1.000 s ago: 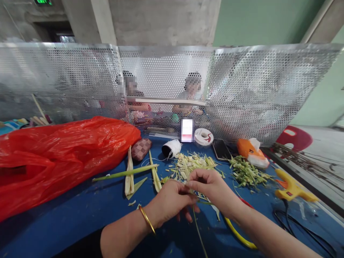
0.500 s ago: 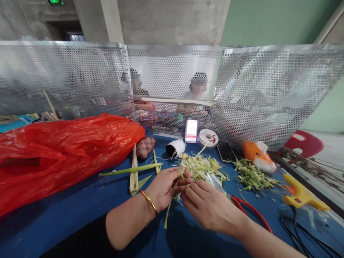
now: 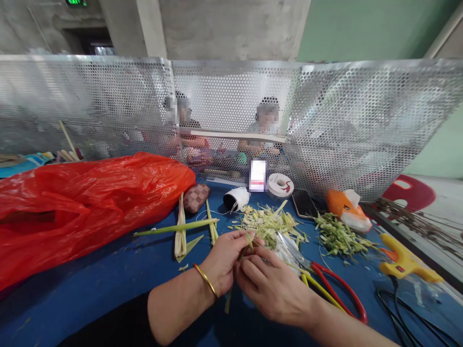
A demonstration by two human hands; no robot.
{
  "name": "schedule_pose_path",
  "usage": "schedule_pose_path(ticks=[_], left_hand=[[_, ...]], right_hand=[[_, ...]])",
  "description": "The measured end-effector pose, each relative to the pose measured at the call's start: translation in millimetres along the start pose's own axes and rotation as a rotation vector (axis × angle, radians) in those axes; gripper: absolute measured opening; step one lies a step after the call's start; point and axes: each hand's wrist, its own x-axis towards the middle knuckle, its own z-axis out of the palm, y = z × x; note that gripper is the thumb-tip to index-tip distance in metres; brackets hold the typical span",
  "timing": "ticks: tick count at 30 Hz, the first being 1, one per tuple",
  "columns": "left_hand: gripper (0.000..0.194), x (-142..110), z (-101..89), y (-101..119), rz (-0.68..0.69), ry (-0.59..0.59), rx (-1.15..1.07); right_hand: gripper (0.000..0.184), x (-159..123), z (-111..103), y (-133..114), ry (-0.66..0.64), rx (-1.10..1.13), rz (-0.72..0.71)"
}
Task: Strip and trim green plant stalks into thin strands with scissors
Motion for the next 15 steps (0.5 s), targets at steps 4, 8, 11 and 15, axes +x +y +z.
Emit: schedule_pose_path(ticks=[4,8,11,15], left_hand=[[0.014,1,-2.8,-3,0.052,-0.027,0.054],[0.014,-2,-1.7,3,0.056,0.028,0.145],[0.013,-5,0.0,6,0.054,-0.010,0.177],[0.010,-6,-0.3,8,0.054,-0.020,0.167]], right_hand=[[0.022,1,-10,6,0.145,0.187,0.201],[0.012,4,-22,26,0.294,0.515,0.732],[0.013,3,-20,41,0.248,0.908,1.110],[0.014,-3,-8,48,0.220,1.430,1.316]])
